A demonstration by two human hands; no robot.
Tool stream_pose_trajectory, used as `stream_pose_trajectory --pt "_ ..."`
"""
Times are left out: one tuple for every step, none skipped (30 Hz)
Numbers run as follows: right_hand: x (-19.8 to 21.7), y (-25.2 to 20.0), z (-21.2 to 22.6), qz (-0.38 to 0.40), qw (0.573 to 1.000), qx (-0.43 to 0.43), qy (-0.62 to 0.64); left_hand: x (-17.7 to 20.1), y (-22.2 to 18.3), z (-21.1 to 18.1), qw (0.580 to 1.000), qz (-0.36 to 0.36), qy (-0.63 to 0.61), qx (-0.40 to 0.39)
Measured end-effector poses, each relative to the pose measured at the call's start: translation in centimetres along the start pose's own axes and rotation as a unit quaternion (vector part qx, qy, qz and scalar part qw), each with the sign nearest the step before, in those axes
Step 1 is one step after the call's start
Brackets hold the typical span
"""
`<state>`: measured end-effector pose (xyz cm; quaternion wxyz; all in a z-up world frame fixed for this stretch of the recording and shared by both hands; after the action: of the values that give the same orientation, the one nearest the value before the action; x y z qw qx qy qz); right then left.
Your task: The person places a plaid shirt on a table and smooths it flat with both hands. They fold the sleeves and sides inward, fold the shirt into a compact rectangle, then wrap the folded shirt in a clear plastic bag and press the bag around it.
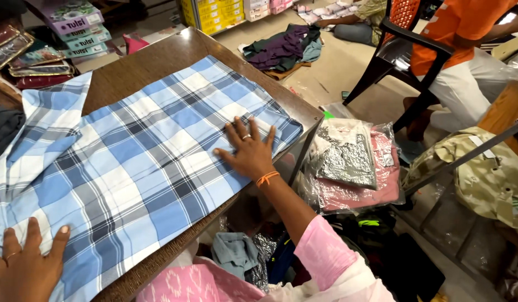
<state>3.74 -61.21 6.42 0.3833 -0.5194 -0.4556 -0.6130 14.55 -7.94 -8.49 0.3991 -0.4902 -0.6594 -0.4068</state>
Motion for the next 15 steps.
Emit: stream_pose_trajectory --pt "0.1 0.3 -0.7 -0.001 1.000 -0.001 0.001 0.7 -0.3 -0.6 1.000 -0.001 0.001 -0.001" --pt "0.0 0.6 -1.3 0.005 1.000 -0.013 -0.004 1.4 -0.7 -1.1 1.000 -0.007 -0.001 -0.028" --pt "0.0 1.0 -1.8 0.012 1.000 -0.025 -0.010 2.2 -1.1 -1.5 0.998 -0.013 -0.002 -0.055" --pt "-0.2 1.2 -2.4 0.012 1.000 -0.015 -0.007 2.3 -1.4 -1.6 0.999 -0.017 0.001 -0.045" --pt "-0.4 1.4 -2.9 0.020 0.999 -0.038 -0.004 2.5 -1.8 -1.8 0.997 -0.039 0.013 -0.072" --pt "-0.6 1.8 -3.3 0.028 0.998 -0.055 -0.002 2.6 -2.3 -1.7 0.993 -0.063 0.025 -0.094" --pt "-0.6 1.8 -3.3 0.028 0.999 -0.040 -0.001 3.5 -2.8 -2.6 0.994 -0.068 0.028 -0.080" --pt "-0.7 1.8 -3.3 0.035 0.998 -0.051 -0.009 4.3 -3.3 -3.3 0.994 -0.060 0.002 -0.090" --pt "-0.8 2.0 -3.3 0.041 0.997 -0.061 -0.016 5.1 -3.8 -4.1 0.993 -0.054 -0.023 -0.101" --pt "-1.3 1.8 -3.2 0.041 0.998 -0.044 -0.014 5.5 -4.4 -4.0 0.994 -0.060 -0.019 -0.085" --pt "-1.7 1.8 -3.3 0.030 0.998 -0.048 -0.015 5.9 -4.8 -4.1 0.994 -0.056 -0.023 -0.090" --pt "-1.8 2.0 -3.7 0.018 0.998 -0.057 -0.018 6.1 -4.8 -4.7 0.993 -0.052 -0.031 -0.098" --pt "-1.9 1.9 -3.5 0.017 0.999 -0.042 -0.017 6.7 -5.1 -4.6 0.994 -0.058 -0.029 -0.085" --pt "-1.8 1.9 -3.6 0.020 0.999 -0.044 -0.021 7.0 -5.0 -4.9 0.995 -0.043 -0.022 -0.084" --pt "-1.9 2.1 -3.8 0.023 0.998 -0.046 -0.025 7.3 -4.8 -5.4 0.996 -0.028 -0.014 -0.083"
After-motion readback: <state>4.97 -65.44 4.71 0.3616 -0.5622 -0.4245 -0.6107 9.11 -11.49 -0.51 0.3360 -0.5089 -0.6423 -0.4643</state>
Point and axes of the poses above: each hand's wrist, its own y-axis towards the middle knuckle, its own x-axis out of the back of the hand, z = x × y, the point moved 3 cm from there along y, towards the middle knuckle, and after that the axes turned 7 degrees about -y, right-handed, at the moved point
